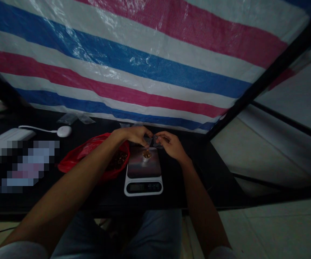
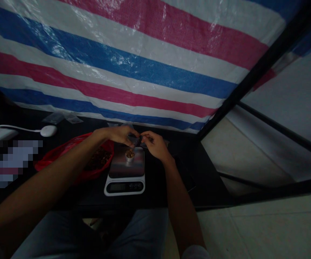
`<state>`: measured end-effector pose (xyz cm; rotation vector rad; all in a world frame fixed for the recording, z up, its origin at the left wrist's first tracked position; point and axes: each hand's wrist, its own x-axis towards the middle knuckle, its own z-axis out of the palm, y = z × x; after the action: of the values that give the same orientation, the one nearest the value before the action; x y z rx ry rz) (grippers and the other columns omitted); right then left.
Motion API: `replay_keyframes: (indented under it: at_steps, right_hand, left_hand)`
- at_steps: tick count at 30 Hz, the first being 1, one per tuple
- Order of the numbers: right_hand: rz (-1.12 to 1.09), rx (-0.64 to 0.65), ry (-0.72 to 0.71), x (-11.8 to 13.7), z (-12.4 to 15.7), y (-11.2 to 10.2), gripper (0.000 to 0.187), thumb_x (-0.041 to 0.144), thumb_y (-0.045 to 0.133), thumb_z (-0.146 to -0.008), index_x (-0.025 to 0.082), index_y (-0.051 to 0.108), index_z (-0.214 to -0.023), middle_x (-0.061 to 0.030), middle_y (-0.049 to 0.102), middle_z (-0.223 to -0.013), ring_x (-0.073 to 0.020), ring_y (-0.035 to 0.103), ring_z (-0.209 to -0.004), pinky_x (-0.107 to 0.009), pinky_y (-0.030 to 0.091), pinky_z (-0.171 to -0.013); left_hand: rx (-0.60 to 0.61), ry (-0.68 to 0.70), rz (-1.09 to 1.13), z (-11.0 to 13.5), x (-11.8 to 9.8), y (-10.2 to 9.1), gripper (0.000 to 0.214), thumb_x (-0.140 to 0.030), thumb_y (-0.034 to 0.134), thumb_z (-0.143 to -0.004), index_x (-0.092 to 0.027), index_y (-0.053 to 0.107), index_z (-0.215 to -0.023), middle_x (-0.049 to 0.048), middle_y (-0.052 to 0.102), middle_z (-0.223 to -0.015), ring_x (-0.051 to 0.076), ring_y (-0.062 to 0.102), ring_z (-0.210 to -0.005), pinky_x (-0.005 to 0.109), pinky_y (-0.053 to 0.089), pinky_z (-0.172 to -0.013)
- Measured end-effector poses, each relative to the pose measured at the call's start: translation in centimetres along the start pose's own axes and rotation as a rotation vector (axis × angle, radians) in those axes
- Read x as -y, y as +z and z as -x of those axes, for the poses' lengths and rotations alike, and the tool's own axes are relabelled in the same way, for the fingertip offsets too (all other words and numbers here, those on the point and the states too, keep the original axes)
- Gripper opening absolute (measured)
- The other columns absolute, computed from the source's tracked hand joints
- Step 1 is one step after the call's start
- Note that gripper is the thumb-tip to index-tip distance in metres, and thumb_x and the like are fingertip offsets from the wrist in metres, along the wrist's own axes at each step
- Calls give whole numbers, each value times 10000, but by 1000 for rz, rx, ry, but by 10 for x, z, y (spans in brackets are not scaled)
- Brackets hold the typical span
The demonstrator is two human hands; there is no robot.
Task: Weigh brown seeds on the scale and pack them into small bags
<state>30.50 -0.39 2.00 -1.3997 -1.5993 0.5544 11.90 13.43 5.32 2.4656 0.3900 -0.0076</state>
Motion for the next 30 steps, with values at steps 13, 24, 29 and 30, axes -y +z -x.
replay_keyframes:
  at_steps: [13, 24, 29, 30]
  right_hand:
    - [-65, 183, 28, 12, 6, -7, 218, 281, 652, -893, 182, 727, -1073, -69, 757, -986, -194, 704, -903, -338, 547, -823]
    - [31, 475, 19, 30, 15, -4, 481, 335, 876, -741, 194, 736, -1179, -84, 744, -1127, -219, 683, -991, -349, 523, -871]
    - [31, 465, -3, 33, 14, 1, 326, 297, 820, -787, 171, 751, -1080, -60, 763, -1011, -188, 686, -893, -312, 511, -806]
    - [36, 456, -7, 33, 14, 1, 312, 295, 811, -794, 171, 751, -1074, -59, 765, -1017, -188, 686, -893, -309, 507, -797]
  left_hand:
    - [-362, 65, 236, 11, 33, 11, 460, -501, 546, -948, -138, 709, -1177, 122, 748, -1172, 247, 679, -1060, 351, 510, -939]
    - [-894, -58, 674, 60, -5, 30, 568, -695, 483, -946, -169, 659, -1065, 49, 688, -864, 156, 569, -626, 277, 458, -568]
    - [-753, 38, 444, 75, -13, 49, 523, -644, 531, -953, -149, 653, -1069, 87, 714, -972, 230, 671, -910, 351, 516, -830]
    - [-709, 50, 440, 78, -14, 51, 516, -627, 605, -918, -151, 645, -1112, 92, 719, -1009, 241, 678, -941, 359, 520, -843]
